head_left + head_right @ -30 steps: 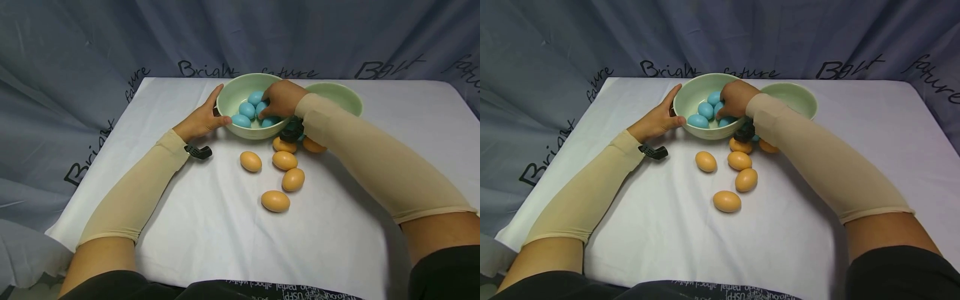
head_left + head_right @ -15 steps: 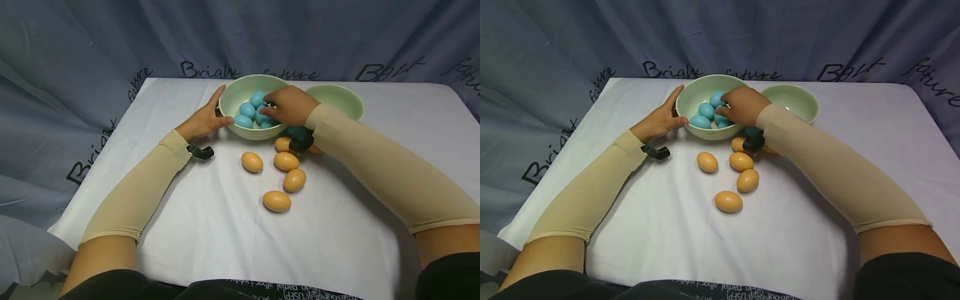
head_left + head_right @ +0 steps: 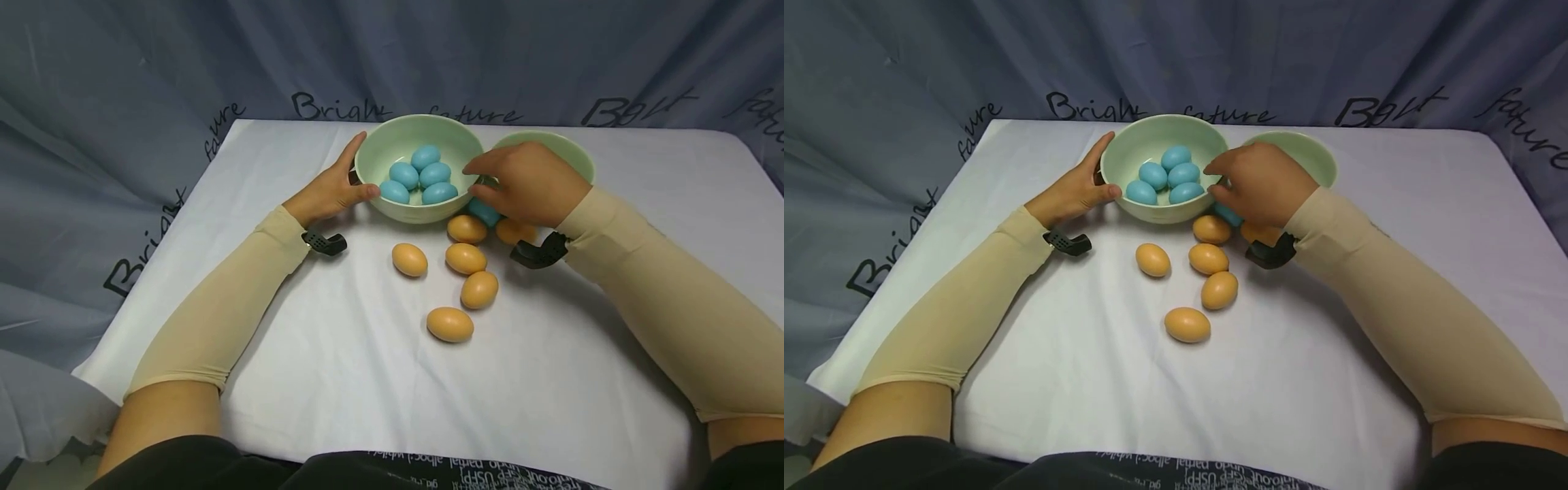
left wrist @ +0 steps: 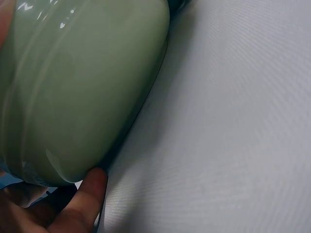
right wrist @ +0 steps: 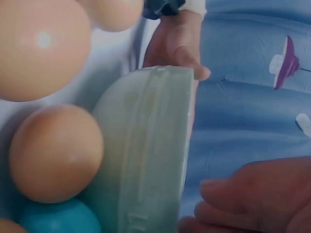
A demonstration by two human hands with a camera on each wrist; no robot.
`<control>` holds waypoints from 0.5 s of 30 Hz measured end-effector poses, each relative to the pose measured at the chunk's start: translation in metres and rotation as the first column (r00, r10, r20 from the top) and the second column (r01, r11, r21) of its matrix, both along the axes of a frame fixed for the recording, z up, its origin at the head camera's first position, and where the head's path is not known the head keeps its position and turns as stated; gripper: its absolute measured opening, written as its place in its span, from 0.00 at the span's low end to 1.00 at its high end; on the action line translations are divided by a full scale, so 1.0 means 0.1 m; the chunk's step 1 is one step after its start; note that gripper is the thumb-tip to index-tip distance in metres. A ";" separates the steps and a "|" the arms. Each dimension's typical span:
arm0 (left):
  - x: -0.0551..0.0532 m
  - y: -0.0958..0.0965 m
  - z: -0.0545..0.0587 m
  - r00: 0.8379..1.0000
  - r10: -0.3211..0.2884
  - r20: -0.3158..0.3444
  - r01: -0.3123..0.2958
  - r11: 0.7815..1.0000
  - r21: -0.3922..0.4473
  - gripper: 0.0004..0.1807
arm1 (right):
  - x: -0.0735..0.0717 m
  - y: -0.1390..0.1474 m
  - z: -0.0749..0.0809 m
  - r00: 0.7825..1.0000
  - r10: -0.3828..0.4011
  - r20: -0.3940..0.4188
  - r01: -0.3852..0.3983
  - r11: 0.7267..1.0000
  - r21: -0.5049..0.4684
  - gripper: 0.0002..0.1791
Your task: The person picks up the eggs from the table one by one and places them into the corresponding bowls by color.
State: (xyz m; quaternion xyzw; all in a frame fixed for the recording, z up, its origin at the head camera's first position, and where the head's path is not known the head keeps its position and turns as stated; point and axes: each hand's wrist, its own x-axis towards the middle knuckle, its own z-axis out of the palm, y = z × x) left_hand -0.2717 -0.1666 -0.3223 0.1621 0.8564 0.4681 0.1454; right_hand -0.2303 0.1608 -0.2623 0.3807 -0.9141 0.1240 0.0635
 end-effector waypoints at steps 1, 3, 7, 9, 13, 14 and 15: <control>0.02 0.00 0.02 1.000 0.001 0.004 -0.001 1.000 0.001 0.67 | 0.01 0.00 -0.01 1.000 0.009 -0.030 -0.009 1.000 -0.009 0.16; 0.05 0.00 0.06 1.000 0.008 0.010 -0.008 1.000 -0.009 0.69 | 0.02 -0.01 -0.03 0.996 0.018 -0.086 -0.020 1.000 -0.021 0.14; 0.04 0.00 0.05 1.000 0.009 0.020 -0.009 1.000 -0.014 0.70 | 0.06 -0.02 -0.01 0.990 -0.032 -0.135 0.035 0.999 0.016 0.08; 0.03 0.01 0.05 1.000 0.008 0.017 -0.008 1.000 -0.028 0.69 | 0.10 -0.01 0.01 0.990 -0.060 -0.129 0.069 0.995 0.067 0.07; 0.04 0.01 0.07 1.000 0.012 0.011 -0.011 0.999 -0.036 0.66 | 0.14 -0.04 0.00 0.993 -0.068 -0.093 0.085 0.976 0.199 0.07; 0.04 0.01 0.07 1.000 0.012 0.010 -0.012 0.999 -0.039 0.65 | 0.15 -0.05 -0.01 0.994 -0.065 -0.086 0.083 0.970 0.230 0.06; 0.05 0.01 0.08 1.000 0.010 0.009 -0.010 0.999 -0.035 0.65 | 0.15 -0.06 -0.02 0.994 -0.059 -0.087 0.080 0.963 0.258 0.07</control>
